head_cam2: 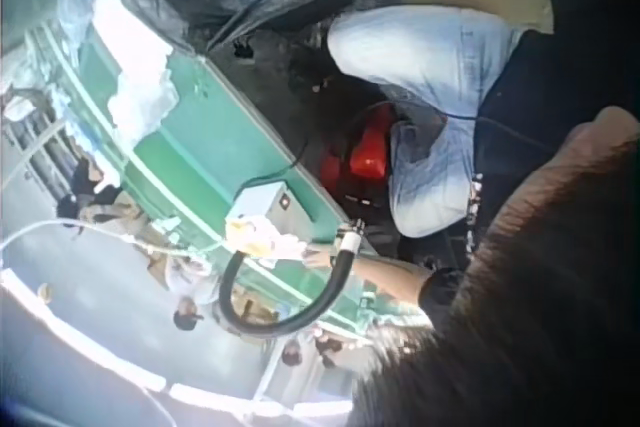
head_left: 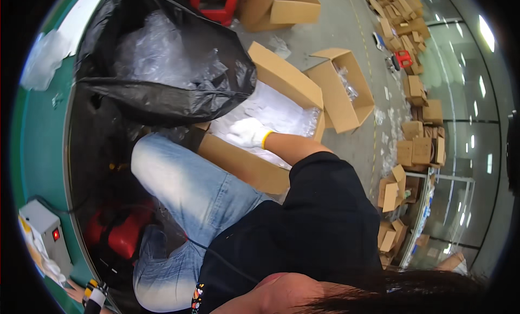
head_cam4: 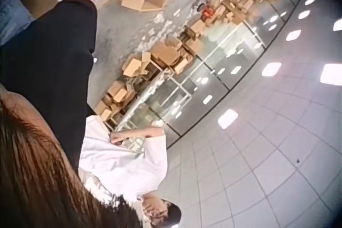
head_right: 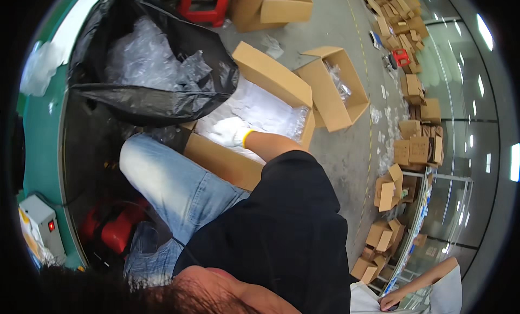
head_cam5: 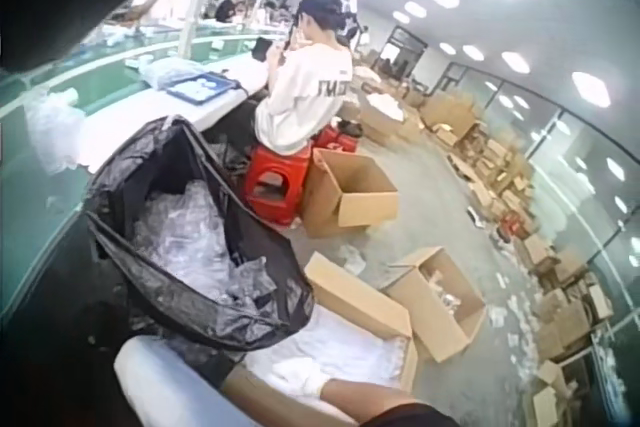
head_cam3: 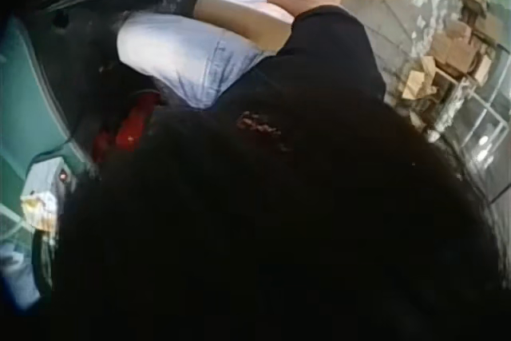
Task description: Assembling, cleaning, and packaging small electronic components at an assembly line.
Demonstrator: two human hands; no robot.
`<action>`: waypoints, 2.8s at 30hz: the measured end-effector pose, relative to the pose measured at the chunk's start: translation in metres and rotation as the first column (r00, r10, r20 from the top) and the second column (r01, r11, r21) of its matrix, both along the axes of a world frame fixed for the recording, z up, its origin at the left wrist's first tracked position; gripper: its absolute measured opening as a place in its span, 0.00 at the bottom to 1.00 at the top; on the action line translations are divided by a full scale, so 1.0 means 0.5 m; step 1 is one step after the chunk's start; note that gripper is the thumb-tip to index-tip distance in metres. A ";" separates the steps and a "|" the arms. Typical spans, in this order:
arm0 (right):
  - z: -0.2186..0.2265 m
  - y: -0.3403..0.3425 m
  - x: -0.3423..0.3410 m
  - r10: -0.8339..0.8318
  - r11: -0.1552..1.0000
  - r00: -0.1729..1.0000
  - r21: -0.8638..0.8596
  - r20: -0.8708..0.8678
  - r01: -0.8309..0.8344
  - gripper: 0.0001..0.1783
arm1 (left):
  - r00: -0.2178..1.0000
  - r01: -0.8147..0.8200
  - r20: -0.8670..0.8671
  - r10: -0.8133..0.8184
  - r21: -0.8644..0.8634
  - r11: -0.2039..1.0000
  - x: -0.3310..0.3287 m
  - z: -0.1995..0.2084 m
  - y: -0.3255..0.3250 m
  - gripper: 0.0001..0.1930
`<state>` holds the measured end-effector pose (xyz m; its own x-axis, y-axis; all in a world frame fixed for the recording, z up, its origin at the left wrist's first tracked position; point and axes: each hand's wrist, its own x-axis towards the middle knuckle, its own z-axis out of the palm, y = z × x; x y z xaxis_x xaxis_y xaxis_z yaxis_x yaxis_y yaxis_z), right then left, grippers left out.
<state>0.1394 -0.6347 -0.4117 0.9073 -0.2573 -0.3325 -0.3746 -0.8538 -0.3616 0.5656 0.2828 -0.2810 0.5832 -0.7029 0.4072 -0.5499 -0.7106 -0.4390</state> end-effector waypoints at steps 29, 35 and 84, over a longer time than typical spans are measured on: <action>0.070 -0.239 -0.497 -0.317 0.927 0.826 -0.336 -0.466 0.167 0.51 | 0.705 -0.603 -0.593 0.390 -0.212 0.769 -0.026 -0.002 -0.188 0.37; 0.036 -0.192 -0.454 -0.355 0.912 0.810 -0.365 -0.467 0.189 0.53 | 0.880 -0.347 -0.288 0.378 0.153 0.925 0.008 0.066 -0.088 0.35; 0.521 -0.058 0.414 0.267 0.954 0.684 -0.288 0.678 -0.087 0.46 | 0.525 -0.849 -0.455 0.719 -0.218 0.482 -0.195 0.114 -0.492 0.34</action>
<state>0.3464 -0.6640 -0.1513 0.8840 -0.0490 0.4648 0.0795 -0.9642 -0.2529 0.4683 0.0370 -0.2239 0.9284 0.2845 0.2392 0.2867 -0.9577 0.0265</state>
